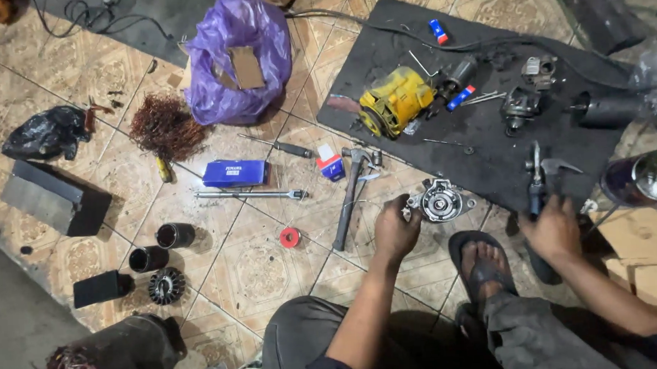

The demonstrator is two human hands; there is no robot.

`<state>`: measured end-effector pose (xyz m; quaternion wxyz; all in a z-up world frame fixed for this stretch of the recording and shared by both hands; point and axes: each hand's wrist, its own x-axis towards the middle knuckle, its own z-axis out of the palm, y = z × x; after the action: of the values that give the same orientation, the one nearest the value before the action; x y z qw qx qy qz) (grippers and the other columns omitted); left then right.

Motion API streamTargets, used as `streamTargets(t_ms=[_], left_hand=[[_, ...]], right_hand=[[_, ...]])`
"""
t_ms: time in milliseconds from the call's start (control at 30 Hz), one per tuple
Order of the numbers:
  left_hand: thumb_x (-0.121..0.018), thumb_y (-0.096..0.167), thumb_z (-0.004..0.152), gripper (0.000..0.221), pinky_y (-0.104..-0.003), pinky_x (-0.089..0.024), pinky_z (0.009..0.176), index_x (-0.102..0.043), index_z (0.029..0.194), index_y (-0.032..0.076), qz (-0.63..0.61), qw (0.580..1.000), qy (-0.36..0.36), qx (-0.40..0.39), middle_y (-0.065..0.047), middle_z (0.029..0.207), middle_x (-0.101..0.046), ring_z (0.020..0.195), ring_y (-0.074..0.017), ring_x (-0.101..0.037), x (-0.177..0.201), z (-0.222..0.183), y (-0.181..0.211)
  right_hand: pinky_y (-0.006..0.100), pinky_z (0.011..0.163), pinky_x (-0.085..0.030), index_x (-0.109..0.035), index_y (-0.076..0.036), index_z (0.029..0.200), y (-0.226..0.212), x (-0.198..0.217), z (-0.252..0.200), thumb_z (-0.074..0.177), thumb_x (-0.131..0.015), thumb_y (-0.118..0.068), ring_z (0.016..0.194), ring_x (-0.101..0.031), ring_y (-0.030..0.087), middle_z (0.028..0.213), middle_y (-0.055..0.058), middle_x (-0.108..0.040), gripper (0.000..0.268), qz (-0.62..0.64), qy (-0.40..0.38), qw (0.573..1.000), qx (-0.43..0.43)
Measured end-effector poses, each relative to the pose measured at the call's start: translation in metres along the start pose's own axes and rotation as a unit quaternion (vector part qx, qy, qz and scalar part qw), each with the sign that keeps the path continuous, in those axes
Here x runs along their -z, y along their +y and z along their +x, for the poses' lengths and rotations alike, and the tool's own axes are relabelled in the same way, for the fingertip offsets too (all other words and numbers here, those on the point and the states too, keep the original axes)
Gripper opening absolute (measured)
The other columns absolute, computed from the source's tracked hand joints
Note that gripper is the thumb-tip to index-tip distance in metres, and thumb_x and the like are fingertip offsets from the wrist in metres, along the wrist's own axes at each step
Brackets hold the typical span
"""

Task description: Disassembling and inspecting the internal components of a vehicle starter motor using hand tools.

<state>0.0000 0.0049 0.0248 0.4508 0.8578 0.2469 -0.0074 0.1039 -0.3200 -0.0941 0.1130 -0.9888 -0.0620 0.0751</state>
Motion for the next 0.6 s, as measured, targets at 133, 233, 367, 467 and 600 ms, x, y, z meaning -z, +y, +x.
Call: streamTargets(t_ms=[133,233,367,467,600], left_hand=[[-0.061,0.033,0.096,0.056,-0.048,-0.051,0.103,-0.054,0.144,0.006,-0.012,0.993,-0.098,0.057,-0.016,0.141,-0.062,0.123,-0.0331,-0.063,0.049,-0.011,0.059],[-0.058,0.036,0.098,0.059,-0.046,-0.056,0.100,-0.046,0.149,0.008,-0.006,0.984,-0.166,0.059,-0.018,0.148,-0.054,0.110,-0.0295,-0.069,0.096,-0.025,0.094],[-0.069,0.037,0.090,0.052,-0.045,-0.052,0.094,-0.063,0.135,0.013,0.055,0.995,-0.035,-0.080,-0.015,0.124,-0.071,0.110,-0.0355,-0.067,0.060,-0.007,-0.009],[-0.065,0.033,0.092,0.041,-0.044,-0.057,0.076,-0.068,0.123,0.006,0.024,0.997,-0.039,-0.060,-0.016,0.106,-0.076,0.097,-0.0295,-0.074,0.054,-0.006,-0.024],[-0.070,0.036,0.089,0.049,-0.047,-0.058,0.088,-0.066,0.131,0.011,-0.018,0.995,-0.087,0.032,-0.016,0.117,-0.076,0.108,-0.0360,-0.073,0.036,0.001,-0.027]], right_hand=[[0.061,0.088,-0.054,-0.046,0.011,0.140,-0.020,0.025,0.005,0.091,-0.064,-0.046,0.109,-0.062,0.059,0.141,0.039,-0.050,0.078,0.062,-0.013,0.997,0.039],[0.052,0.103,-0.046,-0.045,0.008,0.148,-0.051,0.079,0.007,0.089,-0.067,-0.038,0.120,-0.057,0.055,0.139,0.037,-0.051,0.078,0.116,0.022,0.985,0.126],[0.054,0.086,-0.054,-0.054,0.002,0.145,-0.051,0.117,0.020,0.094,-0.064,-0.050,0.103,-0.065,0.051,0.121,0.033,-0.062,0.074,-0.001,0.003,0.987,0.159],[0.046,0.092,-0.053,-0.067,0.007,0.131,-0.074,0.156,0.017,0.099,-0.074,-0.022,0.101,-0.068,0.041,0.111,0.026,-0.071,0.044,0.077,0.070,0.944,0.314],[0.047,0.081,-0.056,-0.071,0.002,0.121,-0.090,0.149,0.000,0.097,-0.074,-0.019,0.096,-0.071,0.040,0.103,0.021,-0.072,0.033,0.136,-0.007,0.959,0.248]])
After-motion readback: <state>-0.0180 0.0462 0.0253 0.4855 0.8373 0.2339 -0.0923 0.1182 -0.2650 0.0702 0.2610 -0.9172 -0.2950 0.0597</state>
